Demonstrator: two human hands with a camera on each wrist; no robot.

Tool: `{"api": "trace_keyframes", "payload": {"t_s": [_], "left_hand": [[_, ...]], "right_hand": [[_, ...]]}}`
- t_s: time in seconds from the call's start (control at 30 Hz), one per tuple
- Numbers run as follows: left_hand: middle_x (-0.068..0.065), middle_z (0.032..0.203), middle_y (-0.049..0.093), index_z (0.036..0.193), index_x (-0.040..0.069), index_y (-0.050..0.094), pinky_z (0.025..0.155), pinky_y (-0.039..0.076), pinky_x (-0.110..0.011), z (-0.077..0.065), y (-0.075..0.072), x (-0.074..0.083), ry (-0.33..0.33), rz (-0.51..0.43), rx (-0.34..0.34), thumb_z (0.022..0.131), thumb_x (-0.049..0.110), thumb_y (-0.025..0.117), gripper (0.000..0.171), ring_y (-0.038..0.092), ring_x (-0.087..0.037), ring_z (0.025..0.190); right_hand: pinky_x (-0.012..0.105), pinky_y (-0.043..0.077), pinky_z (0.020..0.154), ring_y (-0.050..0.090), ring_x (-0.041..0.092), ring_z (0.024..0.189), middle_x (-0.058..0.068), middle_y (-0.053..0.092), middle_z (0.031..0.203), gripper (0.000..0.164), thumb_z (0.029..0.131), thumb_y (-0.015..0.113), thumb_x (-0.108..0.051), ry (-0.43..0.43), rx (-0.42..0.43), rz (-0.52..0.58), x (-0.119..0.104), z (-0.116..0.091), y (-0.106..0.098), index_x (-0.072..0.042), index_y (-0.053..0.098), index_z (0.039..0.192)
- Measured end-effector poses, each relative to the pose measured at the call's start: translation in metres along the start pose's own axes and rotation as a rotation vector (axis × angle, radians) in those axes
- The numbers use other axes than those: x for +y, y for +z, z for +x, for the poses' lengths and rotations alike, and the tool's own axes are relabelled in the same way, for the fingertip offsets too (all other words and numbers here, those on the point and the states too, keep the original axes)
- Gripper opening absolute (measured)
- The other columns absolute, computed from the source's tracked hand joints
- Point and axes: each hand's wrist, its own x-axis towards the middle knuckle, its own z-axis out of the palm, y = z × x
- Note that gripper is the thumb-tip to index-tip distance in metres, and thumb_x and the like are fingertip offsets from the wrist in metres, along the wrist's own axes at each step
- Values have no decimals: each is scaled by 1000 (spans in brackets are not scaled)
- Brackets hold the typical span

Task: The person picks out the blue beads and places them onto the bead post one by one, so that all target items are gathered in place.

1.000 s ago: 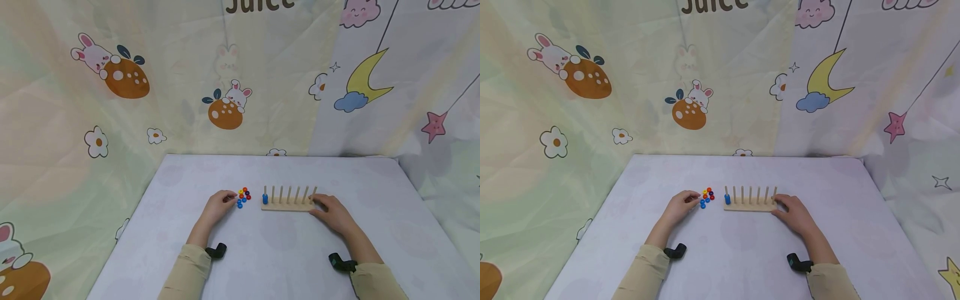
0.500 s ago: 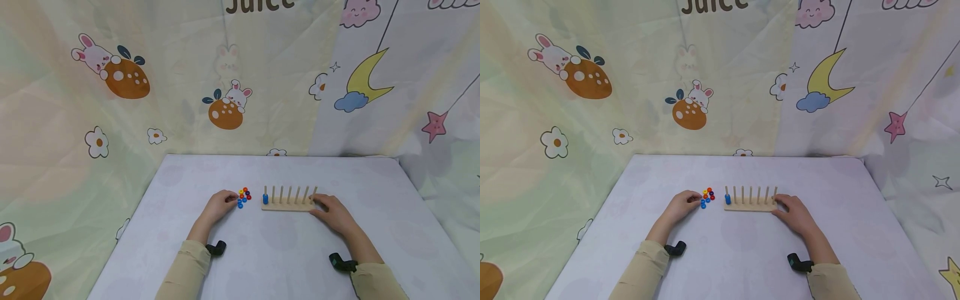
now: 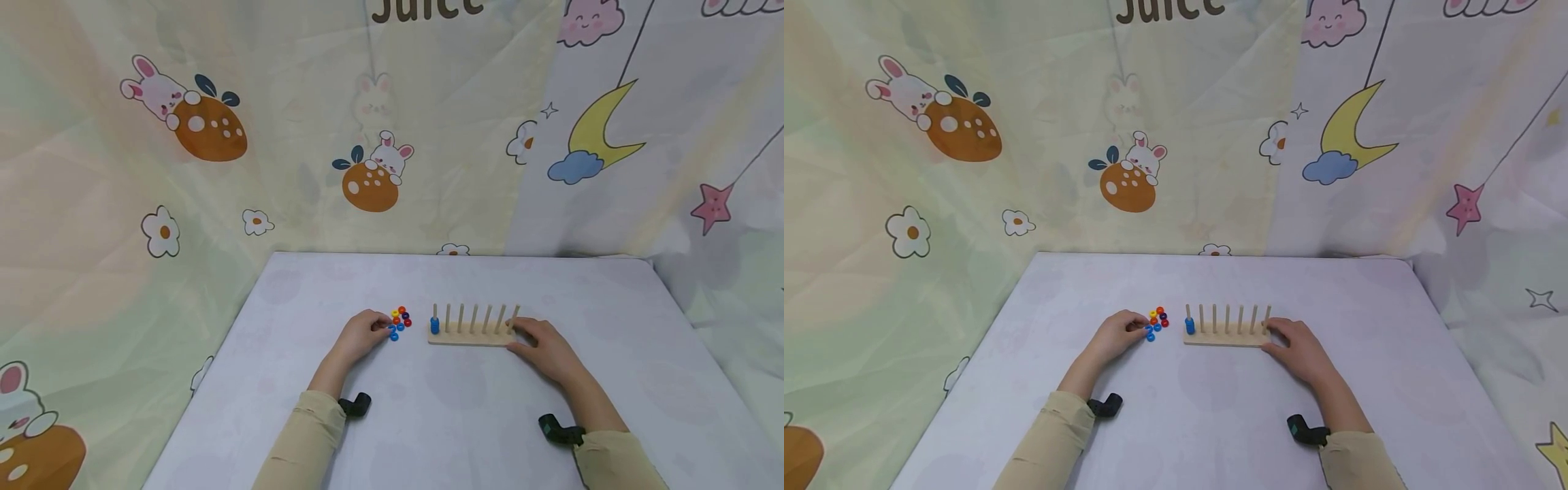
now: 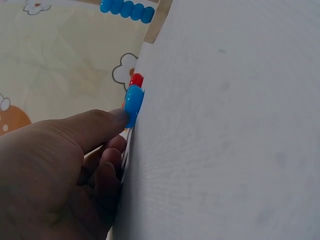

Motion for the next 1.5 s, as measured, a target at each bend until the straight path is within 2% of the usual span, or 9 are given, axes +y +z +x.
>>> {"api": "trace_keyframes", "payload": {"t_s": [0.63,0.87,1.03,1.4,1.5], "left_hand": [[4,95,61,108,20,72,79,47,-32,2,3,5,-24,32,17,92,28,71,18,54,-14,85],[4,94,61,108,20,72,78,48,-32,2,3,4,-13,42,16,93,30,70,18,54,-13,84],[5,93,62,108,20,71,76,48,-30,3,2,3,-16,27,15,93,32,70,20,54,-12,83],[6,101,69,113,24,68,86,52,-36,2,-4,6,-37,-13,28,94,35,68,22,59,-14,92],[7,102,69,114,25,68,81,53,-34,2,-7,9,-51,-34,33,94,35,68,22,59,-14,90]], "right_hand": [[62,34,106,43,41,132,16,51,146,55,91,69,-42,-12,2,8,2,0,-1,-13,57,136],[62,34,106,43,40,131,16,51,146,56,91,69,-42,-10,-1,14,0,0,-1,-12,56,137],[62,34,106,43,40,131,16,51,145,56,91,69,-41,-7,-3,6,-1,0,-2,-12,56,137],[61,34,106,44,39,131,15,52,145,56,91,69,-43,-5,-1,5,0,0,-1,-13,56,137],[61,34,106,44,39,131,15,52,145,56,91,69,-43,-2,-2,3,0,0,-1,-13,56,137]]}}
